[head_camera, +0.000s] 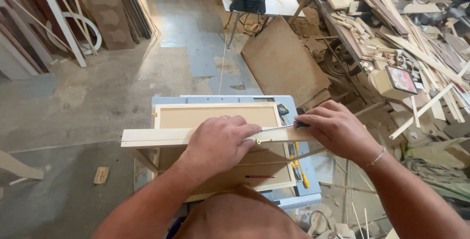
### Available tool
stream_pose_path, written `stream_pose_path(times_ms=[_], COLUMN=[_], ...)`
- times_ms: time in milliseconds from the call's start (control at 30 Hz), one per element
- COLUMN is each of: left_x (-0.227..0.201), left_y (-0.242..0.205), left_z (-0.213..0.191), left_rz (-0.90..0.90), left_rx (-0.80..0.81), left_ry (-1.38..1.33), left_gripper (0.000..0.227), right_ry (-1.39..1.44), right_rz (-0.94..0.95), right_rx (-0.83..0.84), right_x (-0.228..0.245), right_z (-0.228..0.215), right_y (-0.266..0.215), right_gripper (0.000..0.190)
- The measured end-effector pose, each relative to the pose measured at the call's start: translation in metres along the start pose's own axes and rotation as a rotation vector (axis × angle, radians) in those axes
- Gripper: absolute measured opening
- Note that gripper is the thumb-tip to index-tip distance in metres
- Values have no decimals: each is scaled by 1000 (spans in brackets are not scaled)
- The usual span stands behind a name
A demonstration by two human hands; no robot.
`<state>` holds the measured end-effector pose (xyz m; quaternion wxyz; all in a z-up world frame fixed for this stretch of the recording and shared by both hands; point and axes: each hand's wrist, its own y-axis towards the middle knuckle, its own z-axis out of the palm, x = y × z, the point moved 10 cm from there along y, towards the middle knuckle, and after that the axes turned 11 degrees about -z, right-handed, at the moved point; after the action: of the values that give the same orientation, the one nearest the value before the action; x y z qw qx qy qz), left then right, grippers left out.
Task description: Assembling a wooden frame and installing hardware using pliers
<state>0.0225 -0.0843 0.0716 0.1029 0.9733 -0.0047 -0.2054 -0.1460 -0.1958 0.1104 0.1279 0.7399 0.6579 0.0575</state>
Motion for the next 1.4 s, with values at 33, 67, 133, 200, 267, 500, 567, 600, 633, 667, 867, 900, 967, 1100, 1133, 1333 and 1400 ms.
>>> stream_pose_path(times_ms=[33, 67, 133, 200, 267, 500, 567, 600, 633, 667, 867, 900, 967, 1100, 1133, 1333, 1400], left_x=[0, 2, 3, 9, 10, 11, 11, 12, 11, 10, 9, 8, 7, 6, 4, 15, 26], left_y=[0, 0, 0, 0, -1, -4, -4, -4, -3, -2, 1, 1, 1, 2, 2, 8, 10], left_z=[0, 0, 2, 1, 1, 1, 3, 4, 3, 4, 7, 6, 6, 10, 9, -8, -9], left_rz=[8, -3, 4, -10, -4, -1, -4, -7, -9, -4, -10, -2, -2, -5, -5, -119, -251], left_rx=[5, 16, 38, 13, 16, -17, -26, -33, -38, -36, -35, -38, -23, -11, -9, -49, 63], left_ry=[-3, 3, 9, 1, 2, 1, 9, 15, 16, 13, 8, 11, 5, 42, 41, -143, -320], left_gripper=[32, 32, 31, 32, 32, 31, 32, 32, 32, 31, 32, 32, 33, 37, 37, 53, 49], right_ry=[-1, 3, 4, 32, 63, 135, 112, 91, 88, 63, 132, 163, 202, 329, 330, 110, 164], right_rz=[9, 10, 32, -27, -31, -105, -116, -125, -130, -126, -17, 17, 42, 127, 128, -144, -273], right_rx=[2, 10, 18, 15, 10, 31, 33, 36, 36, 28, -8, -19, -22, -160, -158, -289, -273], right_x=[-3, -5, -13, -18, -19, -18, -13, -11, -6, -3, 10, 15, 37, 70, 80, 160, 184], right_z=[2, 4, 11, 21, 26, 40, 34, 32, 24, 16, -7, -12, -20, -19, -12, -15, -22], right_y=[3, 7, 12, 21, 30, 47, 47, 47, 45, 44, 10, 4, 0, -20, -25, -17, 0], right_gripper=[23, 24, 25, 29, 28, 25, 26, 26, 26, 25, 26, 27, 29, 33, 33, 11, 12])
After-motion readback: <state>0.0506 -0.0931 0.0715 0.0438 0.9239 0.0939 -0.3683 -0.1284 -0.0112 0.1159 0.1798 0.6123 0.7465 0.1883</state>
